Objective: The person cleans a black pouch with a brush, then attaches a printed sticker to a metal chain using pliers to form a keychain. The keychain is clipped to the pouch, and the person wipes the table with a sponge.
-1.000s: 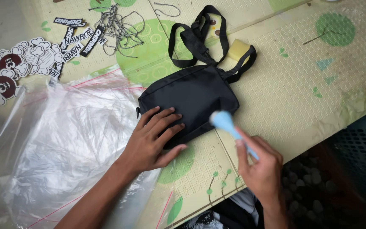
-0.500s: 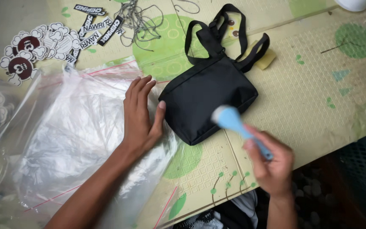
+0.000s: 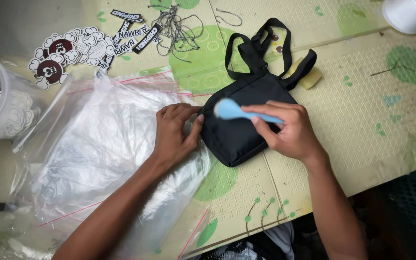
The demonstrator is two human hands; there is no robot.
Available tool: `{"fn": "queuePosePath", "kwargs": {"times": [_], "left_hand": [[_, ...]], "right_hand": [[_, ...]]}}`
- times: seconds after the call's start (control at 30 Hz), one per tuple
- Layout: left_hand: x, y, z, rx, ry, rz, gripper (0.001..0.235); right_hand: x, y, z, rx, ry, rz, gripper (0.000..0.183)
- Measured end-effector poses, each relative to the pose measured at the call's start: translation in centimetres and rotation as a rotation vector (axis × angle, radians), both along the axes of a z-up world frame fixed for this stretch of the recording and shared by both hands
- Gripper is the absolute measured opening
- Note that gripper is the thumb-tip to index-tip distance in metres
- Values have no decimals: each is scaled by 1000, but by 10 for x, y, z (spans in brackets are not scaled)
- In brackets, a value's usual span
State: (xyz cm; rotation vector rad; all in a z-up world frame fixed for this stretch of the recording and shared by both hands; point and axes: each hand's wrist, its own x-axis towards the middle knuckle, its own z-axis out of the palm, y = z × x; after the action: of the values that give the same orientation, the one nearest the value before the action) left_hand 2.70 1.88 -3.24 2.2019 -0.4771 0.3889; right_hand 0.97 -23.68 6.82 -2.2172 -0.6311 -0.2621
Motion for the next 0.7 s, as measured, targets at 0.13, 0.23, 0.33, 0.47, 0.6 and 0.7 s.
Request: {"fn": "queuePosePath", "kwargs": {"times": [0.13,0.23,0.33,0.47,0.6,0.7], "left_hand": [[-1,0,7,-44,-13,1,26],[-1,0,3,-40,-44,-5,24],[0,0,0,-65,-31,-1,22],[-3,1,3,-67,-46,-1,17],[-3,-1,2,-94,-76,-12,16],[-6,-3,7,-62,-104,-23,19]], "right_hand": [[-1,-6,5,0,273,232,24],[2,-4,-4,-98,82,64,22],[1,-5,-8,-73,-33,-77,25],[-6,-1,-13,-52,87,35,23],[-7,-13,-31,-11,-140,-293,33],[-23,14,-6,75,139,-75,24]]}}
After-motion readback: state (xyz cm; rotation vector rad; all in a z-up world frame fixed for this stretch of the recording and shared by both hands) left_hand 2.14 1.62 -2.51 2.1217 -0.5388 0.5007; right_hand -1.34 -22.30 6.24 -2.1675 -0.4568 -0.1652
